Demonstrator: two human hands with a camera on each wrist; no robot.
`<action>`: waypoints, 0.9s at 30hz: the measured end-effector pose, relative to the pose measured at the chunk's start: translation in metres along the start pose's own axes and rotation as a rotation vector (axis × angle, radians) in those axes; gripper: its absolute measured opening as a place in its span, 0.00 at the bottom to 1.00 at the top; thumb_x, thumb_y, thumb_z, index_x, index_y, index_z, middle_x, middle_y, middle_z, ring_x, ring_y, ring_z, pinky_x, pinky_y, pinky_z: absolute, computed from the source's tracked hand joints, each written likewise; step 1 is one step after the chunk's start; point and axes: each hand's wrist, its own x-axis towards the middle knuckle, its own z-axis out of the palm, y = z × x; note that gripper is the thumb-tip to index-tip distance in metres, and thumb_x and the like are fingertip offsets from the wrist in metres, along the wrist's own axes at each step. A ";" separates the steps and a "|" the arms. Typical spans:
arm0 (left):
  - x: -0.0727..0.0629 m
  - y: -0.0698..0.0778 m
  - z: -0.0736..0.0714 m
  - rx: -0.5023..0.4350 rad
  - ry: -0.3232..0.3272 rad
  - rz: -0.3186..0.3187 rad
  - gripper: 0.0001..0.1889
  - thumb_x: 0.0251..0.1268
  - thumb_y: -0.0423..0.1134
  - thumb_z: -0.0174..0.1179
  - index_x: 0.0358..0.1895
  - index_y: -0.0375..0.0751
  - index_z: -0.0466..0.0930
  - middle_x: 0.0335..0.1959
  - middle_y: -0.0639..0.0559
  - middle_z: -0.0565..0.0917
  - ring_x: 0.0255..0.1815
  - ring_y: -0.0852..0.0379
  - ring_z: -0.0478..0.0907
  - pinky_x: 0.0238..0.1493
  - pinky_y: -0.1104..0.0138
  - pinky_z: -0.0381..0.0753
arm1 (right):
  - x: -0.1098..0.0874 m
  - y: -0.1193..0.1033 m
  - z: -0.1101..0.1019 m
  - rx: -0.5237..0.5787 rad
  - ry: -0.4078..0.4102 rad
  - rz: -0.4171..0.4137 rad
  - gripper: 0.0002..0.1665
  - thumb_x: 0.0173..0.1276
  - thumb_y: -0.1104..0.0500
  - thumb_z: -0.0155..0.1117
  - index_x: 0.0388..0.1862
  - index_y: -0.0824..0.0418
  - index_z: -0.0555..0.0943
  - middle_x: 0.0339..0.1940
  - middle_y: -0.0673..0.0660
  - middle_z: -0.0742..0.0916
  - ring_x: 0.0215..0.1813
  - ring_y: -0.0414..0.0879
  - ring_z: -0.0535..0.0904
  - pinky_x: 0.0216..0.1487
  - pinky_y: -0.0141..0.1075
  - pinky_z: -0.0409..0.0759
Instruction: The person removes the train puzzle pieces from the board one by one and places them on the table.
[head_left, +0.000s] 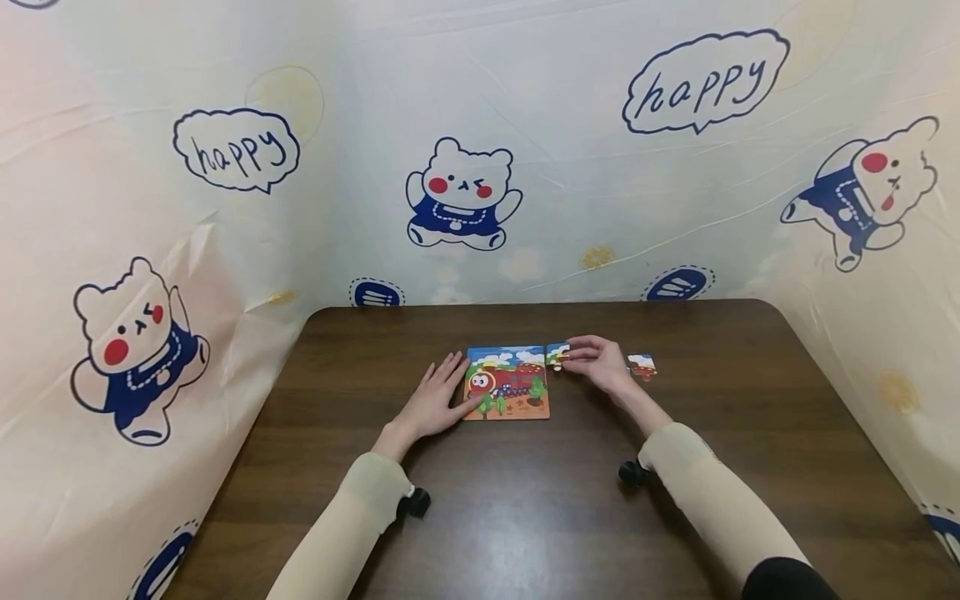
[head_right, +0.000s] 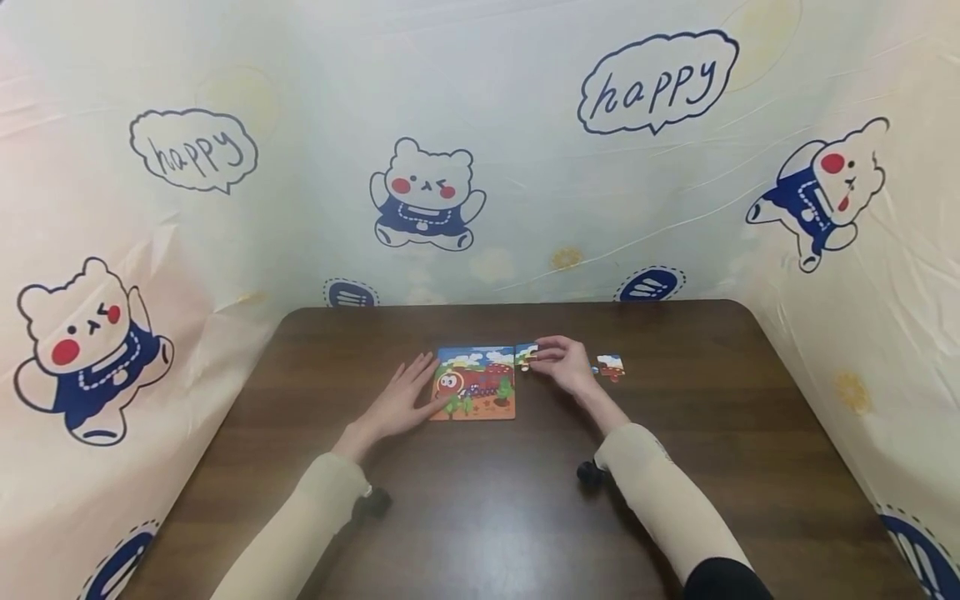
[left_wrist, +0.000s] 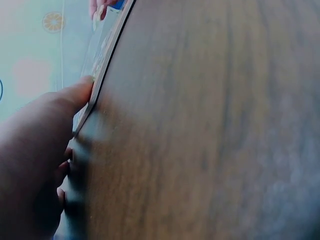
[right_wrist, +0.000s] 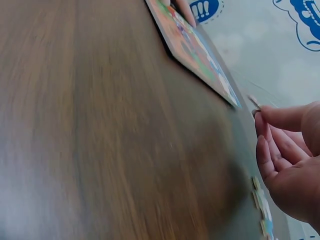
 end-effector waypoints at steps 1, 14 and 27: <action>0.000 0.000 0.000 0.000 0.000 -0.002 0.49 0.81 0.69 0.57 0.91 0.46 0.51 0.94 0.44 0.50 0.96 0.43 0.44 0.94 0.41 0.41 | -0.001 0.000 -0.003 -0.022 0.005 -0.009 0.27 0.78 0.65 0.72 0.73 0.67 0.81 0.59 0.69 0.93 0.59 0.51 0.91 0.52 0.25 0.83; -0.002 -0.001 0.000 0.003 -0.001 0.001 0.49 0.81 0.69 0.56 0.91 0.45 0.52 0.94 0.43 0.50 0.96 0.43 0.44 0.94 0.42 0.42 | -0.008 0.009 -0.019 -0.192 -0.018 -0.071 0.23 0.77 0.67 0.72 0.68 0.72 0.83 0.51 0.70 0.94 0.57 0.58 0.91 0.46 0.25 0.78; 0.000 -0.002 0.001 0.004 0.007 0.007 0.49 0.81 0.69 0.56 0.91 0.45 0.53 0.94 0.43 0.51 0.96 0.43 0.44 0.94 0.42 0.43 | -0.006 0.013 -0.024 -0.313 -0.010 -0.152 0.23 0.73 0.67 0.76 0.64 0.71 0.85 0.44 0.67 0.93 0.40 0.47 0.83 0.42 0.30 0.79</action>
